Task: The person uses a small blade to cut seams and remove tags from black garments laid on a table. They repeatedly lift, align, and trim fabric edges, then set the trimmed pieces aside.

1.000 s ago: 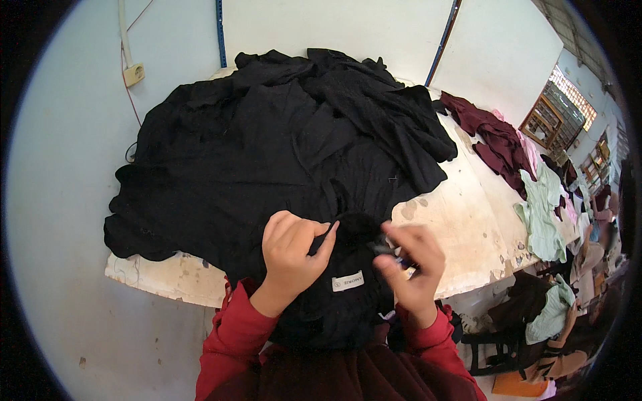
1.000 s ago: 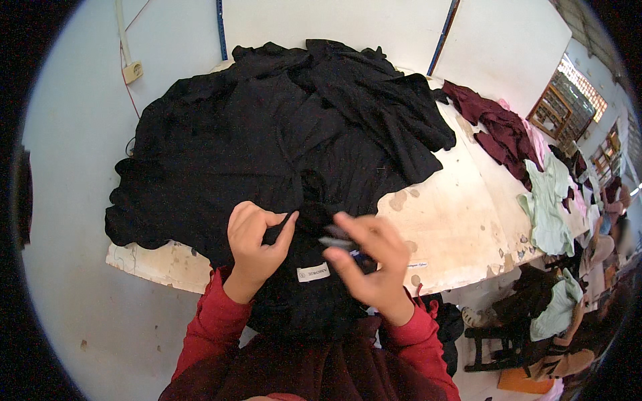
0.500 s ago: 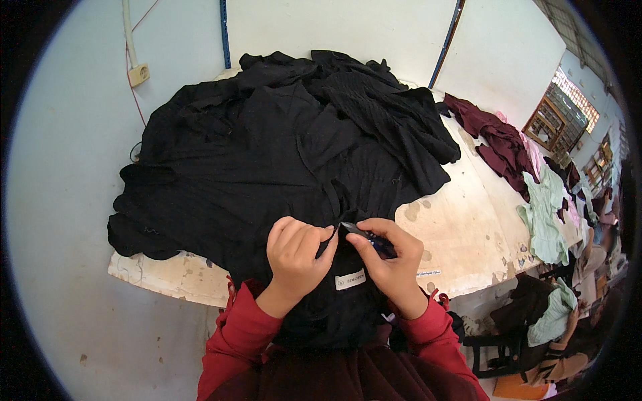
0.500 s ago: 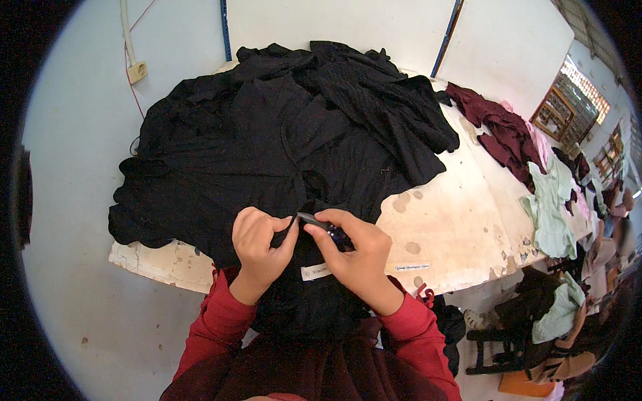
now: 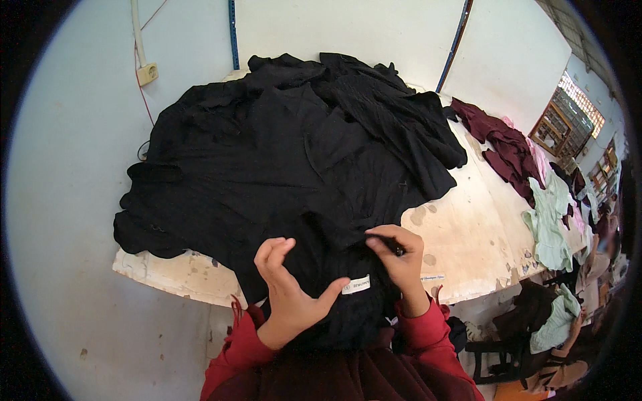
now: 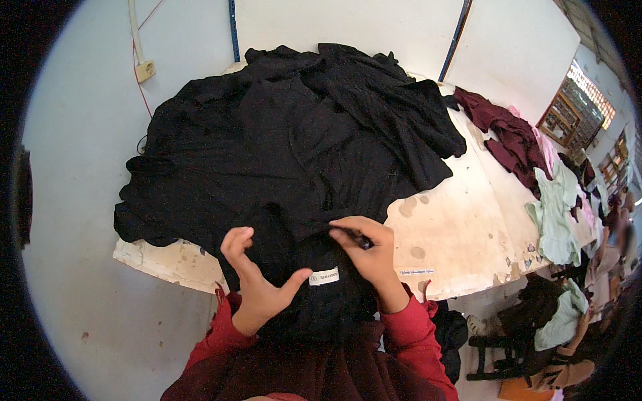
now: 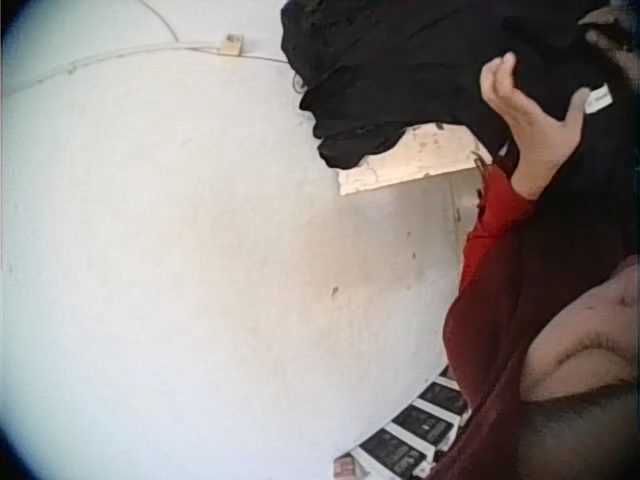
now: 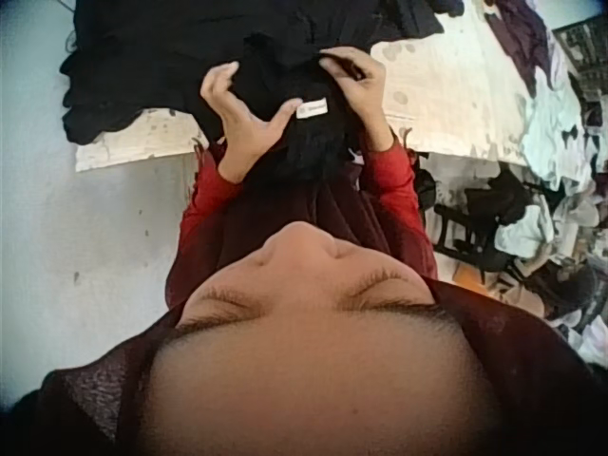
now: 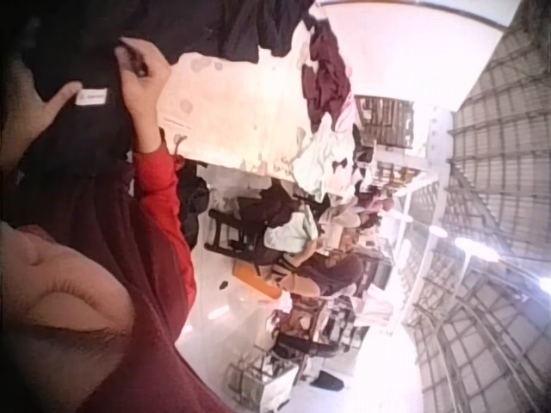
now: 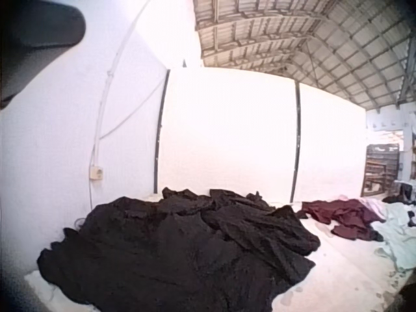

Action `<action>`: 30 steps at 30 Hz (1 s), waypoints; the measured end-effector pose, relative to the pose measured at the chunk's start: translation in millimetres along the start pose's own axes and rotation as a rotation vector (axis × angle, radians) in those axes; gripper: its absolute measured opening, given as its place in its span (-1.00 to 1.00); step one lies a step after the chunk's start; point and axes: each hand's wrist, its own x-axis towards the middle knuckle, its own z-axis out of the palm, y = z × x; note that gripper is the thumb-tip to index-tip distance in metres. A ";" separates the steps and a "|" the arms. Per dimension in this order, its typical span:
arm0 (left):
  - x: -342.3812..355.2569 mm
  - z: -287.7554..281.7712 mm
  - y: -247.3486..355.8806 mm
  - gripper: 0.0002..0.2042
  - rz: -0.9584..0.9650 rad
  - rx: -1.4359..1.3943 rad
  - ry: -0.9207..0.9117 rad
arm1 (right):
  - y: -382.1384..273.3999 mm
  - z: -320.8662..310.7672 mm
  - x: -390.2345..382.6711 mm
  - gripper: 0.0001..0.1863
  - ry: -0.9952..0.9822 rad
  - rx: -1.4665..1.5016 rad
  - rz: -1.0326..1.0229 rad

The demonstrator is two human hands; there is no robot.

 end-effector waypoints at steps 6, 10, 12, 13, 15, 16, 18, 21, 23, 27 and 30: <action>10.2 -32.8 -30.7 -0.82 -0.519 -0.070 -0.536 | 0.1 1.5 28.2 -0.79 0.477 0.484 0.322; 32.8 -32.6 -24.0 -0.86 -0.968 -1.084 -0.226 | 20.6 -16.3 47.7 -0.75 0.238 0.282 0.466; 29.0 -26.0 -26.0 -0.85 -0.946 -1.167 -0.200 | 23.7 -11.0 48.7 -0.71 0.273 0.011 0.158; 24.8 -23.7 -32.8 -0.84 -0.934 -1.203 -0.178 | 19.6 -7.1 48.3 -0.71 0.335 -0.089 -0.028; 14.1 -25.1 -48.5 -0.77 -0.873 -1.243 -0.183 | -6.9 -10.8 38.0 -0.70 0.365 -0.058 -0.124; 17.5 -21.8 -42.4 -0.77 -0.862 -1.238 -0.177 | -13.9 -19.3 29.1 -0.70 0.269 0.051 -0.183; 20.3 -20.4 -38.3 -0.79 -0.836 -1.243 -0.198 | -23.8 -25.8 21.9 -0.61 0.027 0.071 -0.261; 19.8 -24.0 -36.6 -0.82 -0.812 -1.248 -0.257 | -39.9 -7.4 28.5 -0.50 -0.079 0.093 -0.141; 20.2 -24.7 -32.6 -0.83 -0.831 -1.213 -0.271 | -35.0 5.3 40.7 -0.54 -0.051 0.158 0.021; 10.8 -23.6 -61.1 -0.85 -0.633 -1.341 -0.036 | 25.0 -17.5 42.0 -0.71 -0.032 0.181 -0.234; 25.4 -24.1 -63.3 -0.85 -0.659 -1.128 0.152 | 23.1 -15.3 28.8 -0.77 0.142 0.049 -0.437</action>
